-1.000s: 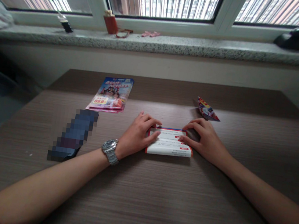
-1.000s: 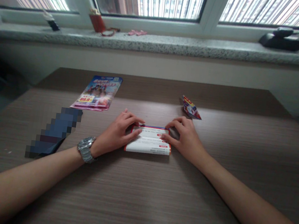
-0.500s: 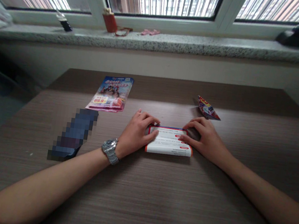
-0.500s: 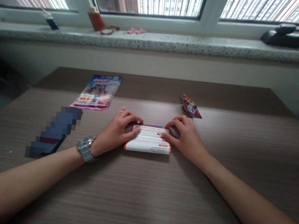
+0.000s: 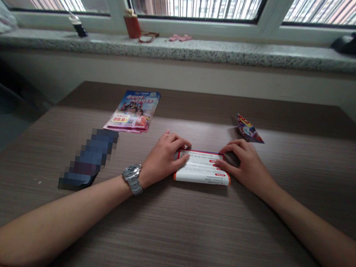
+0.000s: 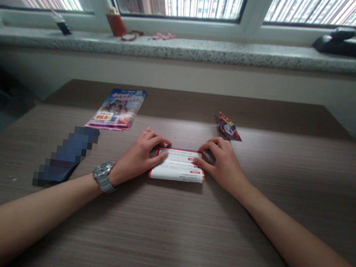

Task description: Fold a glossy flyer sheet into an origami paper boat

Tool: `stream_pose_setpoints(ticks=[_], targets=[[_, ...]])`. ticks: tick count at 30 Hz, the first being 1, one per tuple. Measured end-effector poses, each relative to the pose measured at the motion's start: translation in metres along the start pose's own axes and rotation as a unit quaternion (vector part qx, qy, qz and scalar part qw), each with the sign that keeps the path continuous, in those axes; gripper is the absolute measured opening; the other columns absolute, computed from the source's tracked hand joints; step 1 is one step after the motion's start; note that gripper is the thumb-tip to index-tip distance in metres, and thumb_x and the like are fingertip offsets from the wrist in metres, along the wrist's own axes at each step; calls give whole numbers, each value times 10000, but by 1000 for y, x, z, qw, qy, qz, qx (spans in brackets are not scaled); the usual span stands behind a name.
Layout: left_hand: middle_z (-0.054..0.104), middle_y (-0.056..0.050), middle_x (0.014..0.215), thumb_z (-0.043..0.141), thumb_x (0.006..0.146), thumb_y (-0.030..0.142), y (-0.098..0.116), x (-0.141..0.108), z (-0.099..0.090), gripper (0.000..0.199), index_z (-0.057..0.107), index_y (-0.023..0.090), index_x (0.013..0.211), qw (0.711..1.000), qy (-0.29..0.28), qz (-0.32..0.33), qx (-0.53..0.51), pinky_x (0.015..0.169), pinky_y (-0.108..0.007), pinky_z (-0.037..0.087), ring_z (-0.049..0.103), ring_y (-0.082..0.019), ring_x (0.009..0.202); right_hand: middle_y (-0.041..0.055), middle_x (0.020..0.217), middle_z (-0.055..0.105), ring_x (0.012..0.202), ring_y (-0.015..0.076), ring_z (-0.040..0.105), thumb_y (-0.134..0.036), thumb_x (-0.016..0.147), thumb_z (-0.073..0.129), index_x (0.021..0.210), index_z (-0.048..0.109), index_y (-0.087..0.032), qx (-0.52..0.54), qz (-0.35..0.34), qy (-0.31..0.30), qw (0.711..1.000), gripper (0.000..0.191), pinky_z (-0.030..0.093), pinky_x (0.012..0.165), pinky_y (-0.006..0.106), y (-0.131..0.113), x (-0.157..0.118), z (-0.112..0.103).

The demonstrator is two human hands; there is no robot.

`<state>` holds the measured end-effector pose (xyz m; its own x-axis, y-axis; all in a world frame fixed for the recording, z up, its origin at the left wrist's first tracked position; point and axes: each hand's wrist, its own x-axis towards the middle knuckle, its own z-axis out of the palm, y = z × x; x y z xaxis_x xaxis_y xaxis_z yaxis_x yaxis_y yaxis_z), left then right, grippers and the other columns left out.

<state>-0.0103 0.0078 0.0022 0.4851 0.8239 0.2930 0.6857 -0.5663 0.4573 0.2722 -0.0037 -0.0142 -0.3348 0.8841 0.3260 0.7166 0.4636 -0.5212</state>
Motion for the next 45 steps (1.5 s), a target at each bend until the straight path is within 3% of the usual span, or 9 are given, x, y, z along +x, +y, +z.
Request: stream_pose_setpoints(ticks=[33, 45], targets=[[648, -41, 1086, 627, 939, 260, 0, -1, 1, 211, 665, 245, 1147, 1000, -1, -1, -7, 1223, -521, 249, 577, -229, 1069, 92, 1056, 614, 1038, 307, 585, -406, 877, 730, 976, 687, -253, -1, 0, 3, 1000, 188, 491, 935, 509, 0, 1, 1], [646, -35, 1045, 630, 923, 252, 0, 1, 1, 145, 626, 229, 1066, 1000, 0, -2, -9, 1168, -501, 319, 568, -229, 1033, 93, 1058, 628, 1041, 312, 593, -422, 868, 730, 983, 700, -263, 1, -2, 5, 1000, 199, 498, 932, 519, 3, 1, 1]])
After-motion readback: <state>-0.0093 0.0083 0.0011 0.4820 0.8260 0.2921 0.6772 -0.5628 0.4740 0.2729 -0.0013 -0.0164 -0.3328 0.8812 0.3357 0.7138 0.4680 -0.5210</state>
